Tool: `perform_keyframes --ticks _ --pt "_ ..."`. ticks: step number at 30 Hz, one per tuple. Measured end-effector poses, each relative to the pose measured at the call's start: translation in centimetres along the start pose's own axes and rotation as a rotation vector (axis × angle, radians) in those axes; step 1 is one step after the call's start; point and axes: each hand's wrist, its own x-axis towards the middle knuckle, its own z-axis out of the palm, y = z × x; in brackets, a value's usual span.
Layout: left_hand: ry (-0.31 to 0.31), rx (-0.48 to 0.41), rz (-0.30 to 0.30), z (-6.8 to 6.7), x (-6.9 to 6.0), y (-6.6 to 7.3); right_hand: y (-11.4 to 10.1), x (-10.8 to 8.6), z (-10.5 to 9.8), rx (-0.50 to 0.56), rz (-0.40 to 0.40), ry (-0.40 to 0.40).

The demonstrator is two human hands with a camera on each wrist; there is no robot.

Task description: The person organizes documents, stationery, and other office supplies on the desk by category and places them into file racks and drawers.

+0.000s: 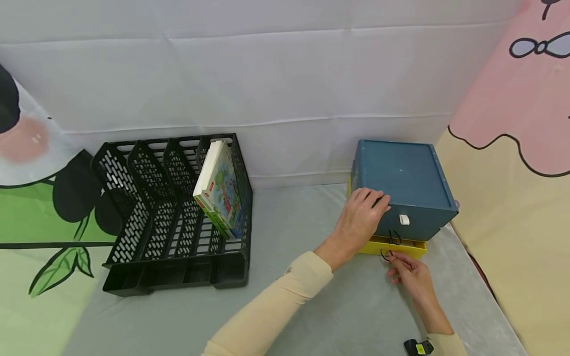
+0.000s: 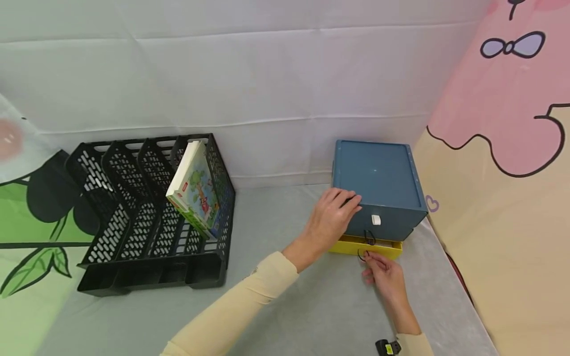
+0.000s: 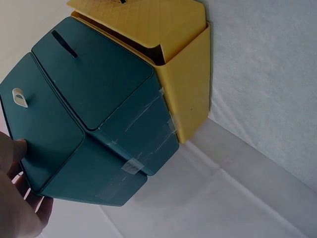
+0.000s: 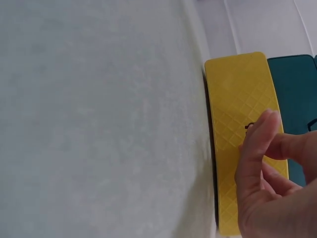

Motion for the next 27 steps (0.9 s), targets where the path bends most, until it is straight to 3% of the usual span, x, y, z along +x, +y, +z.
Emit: perform_keyframes --ticks 12,20,27 --pt "-0.020 -0.009 -0.011 0.0 -0.1 0.4 -0.7 1.2 -0.1 -0.004 -0.028 0.004" --pt "-0.071 -0.003 -0.011 0.0 -0.4 0.4 -0.9 1.0 -0.3 -0.051 -0.003 -0.016" --pt "-0.014 -0.027 -0.073 -1.1 -1.2 0.0 -1.4 -0.3 -0.4 -0.150 -0.050 -0.009"
